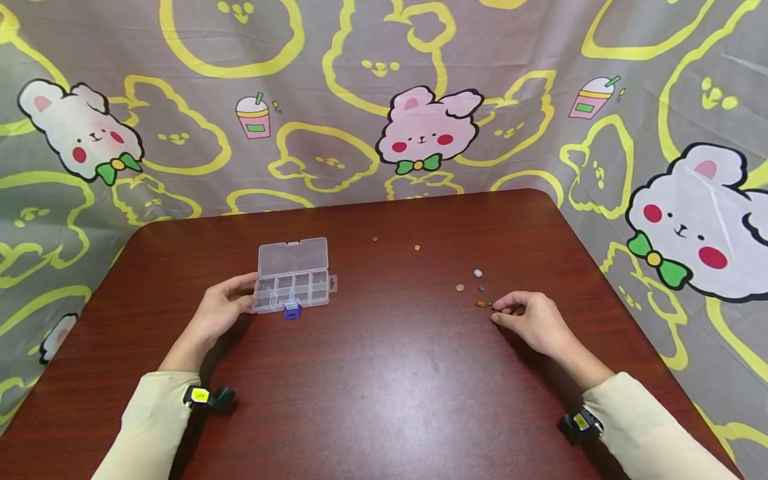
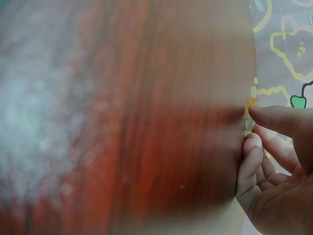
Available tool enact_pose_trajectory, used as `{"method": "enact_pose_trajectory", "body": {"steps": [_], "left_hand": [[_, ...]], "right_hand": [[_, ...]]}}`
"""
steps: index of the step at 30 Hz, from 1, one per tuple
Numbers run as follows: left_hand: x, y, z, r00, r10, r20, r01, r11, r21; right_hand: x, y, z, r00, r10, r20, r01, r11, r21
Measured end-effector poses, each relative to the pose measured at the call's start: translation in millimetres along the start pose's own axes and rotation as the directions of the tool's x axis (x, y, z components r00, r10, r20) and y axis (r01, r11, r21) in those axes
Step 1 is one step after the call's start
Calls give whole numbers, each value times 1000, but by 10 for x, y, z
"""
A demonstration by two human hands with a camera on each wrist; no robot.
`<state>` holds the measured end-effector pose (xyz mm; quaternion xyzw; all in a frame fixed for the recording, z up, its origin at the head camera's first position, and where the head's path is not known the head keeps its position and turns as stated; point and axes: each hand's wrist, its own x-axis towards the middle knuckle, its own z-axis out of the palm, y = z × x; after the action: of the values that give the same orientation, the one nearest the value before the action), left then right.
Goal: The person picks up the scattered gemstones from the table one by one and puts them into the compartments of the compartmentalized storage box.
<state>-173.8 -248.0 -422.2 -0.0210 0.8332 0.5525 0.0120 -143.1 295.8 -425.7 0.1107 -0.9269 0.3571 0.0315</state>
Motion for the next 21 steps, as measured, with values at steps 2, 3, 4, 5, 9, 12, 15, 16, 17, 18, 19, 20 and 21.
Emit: {"method": "enact_pose_trajectory", "body": {"steps": [2,3,4,5,9,12,15,16,17,18,19,20,21], "left_hand": [[0,3,1,1000,-4,5,4,1000,11],[1,4,1,1000,-7,7,7,1000,15],[0,7,0,1000,-10,8,10,1000,16],[0,10,-1,1000,-11,10,11,1000,18],[-6,23,-7,1000,-10,14,10,1000,12],[-6,29,-6,1000,-13,17,13,1000,9],[-1,26,-2,1000,-20,22,19,1000,13],[1,25,-1,1000,-21,21,21,1000,15],[4,22,-2,1000,-21,23,21,1000,17],[7,19,-3,1000,-21,23,20,1000,16],[9,19,-4,1000,-17,24,17,1000,15],[12,18,-7,1000,-17,23,17,1000,14],[14,18,-10,1000,-14,24,14,1000,13]], "right_hand": [[-1,2,-2,1000,-2,0,2,1000,-4],[-1,2,-4,1000,-2,0,2,1000,-8],[-1,4,-4,1000,-3,0,3,1000,-11],[-1,4,-5,1000,-3,0,3,1000,-14],[6,-2,-6,1000,-7,2,7,1000,-23],[15,-10,-12,1000,-6,5,6,1000,-28],[20,-13,-18,1000,0,10,1,999,-32],[20,-15,-18,1000,2,11,-1,999,-33],[19,-16,-18,1000,2,14,-1,999,-35],[18,-13,-19,1000,1,18,-1,999,-35],[17,-14,-19,1000,2,18,-1,999,-38],[16,-14,-19,1000,3,20,-2,999,-40],[14,-10,-20,1000,3,20,-2,999,-43]]}}
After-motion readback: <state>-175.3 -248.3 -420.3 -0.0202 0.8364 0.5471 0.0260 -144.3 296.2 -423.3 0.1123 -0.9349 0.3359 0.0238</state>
